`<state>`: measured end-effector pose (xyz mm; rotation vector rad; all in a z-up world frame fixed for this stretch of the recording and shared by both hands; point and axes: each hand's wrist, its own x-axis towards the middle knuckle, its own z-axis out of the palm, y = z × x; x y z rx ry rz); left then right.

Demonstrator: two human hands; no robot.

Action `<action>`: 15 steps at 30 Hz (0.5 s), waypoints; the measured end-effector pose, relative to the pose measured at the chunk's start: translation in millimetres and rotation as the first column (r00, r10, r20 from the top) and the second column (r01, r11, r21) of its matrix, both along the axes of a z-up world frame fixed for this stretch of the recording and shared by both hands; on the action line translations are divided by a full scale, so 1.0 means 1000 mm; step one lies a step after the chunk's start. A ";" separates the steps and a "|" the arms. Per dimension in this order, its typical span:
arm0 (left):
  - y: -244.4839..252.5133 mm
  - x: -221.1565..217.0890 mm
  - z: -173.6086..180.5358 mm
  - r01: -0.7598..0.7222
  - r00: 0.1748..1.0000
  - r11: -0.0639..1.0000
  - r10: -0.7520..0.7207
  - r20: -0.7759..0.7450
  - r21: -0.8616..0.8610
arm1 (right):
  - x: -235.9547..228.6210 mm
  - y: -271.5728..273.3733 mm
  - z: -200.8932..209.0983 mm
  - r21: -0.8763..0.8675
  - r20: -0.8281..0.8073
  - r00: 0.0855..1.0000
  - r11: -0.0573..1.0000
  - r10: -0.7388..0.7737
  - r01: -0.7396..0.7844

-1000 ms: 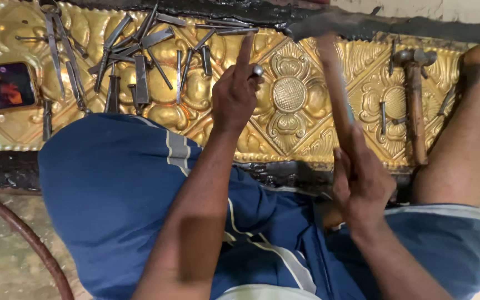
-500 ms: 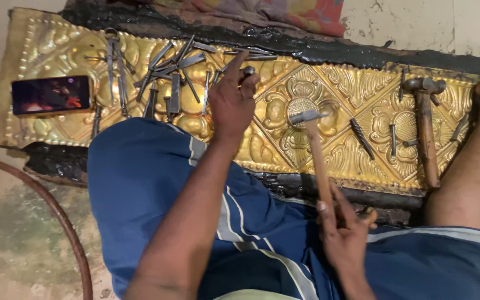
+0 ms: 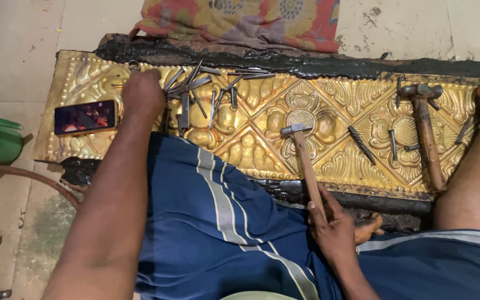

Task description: The person is sitting on the floor and using a hammer and chisel to emboss a decorative pattern onto a gold-colored metal panel. They repeatedly strike the chisel to shape the metal surface.

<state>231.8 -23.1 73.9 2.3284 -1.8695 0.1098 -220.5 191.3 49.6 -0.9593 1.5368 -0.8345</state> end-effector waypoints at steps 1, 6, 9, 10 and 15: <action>0.001 0.000 -0.008 -0.044 0.999 0.996 0.044 -0.001 0.076 | -0.002 -0.001 -0.001 -0.003 -0.005 1.000 1.000 0.005 -0.005; 0.009 0.006 -0.039 -0.095 0.995 0.994 0.094 0.021 0.060 | 0.003 -0.005 -0.007 0.048 -0.013 1.000 0.999 0.013 -0.012; 0.009 0.008 -0.043 -0.150 0.987 0.982 0.155 -0.037 0.117 | 0.002 -0.005 -0.005 0.047 -0.013 0.999 0.998 0.041 -0.041; 0.007 0.009 -0.038 -0.196 0.976 0.966 0.209 -0.058 0.169 | 0.003 -0.006 -0.004 0.068 -0.024 0.999 0.997 0.042 -0.041; 0.020 0.007 -0.011 -0.251 0.875 0.967 0.247 -0.416 0.047 | -0.001 -0.010 -0.003 0.081 0.017 0.998 0.995 0.062 -0.063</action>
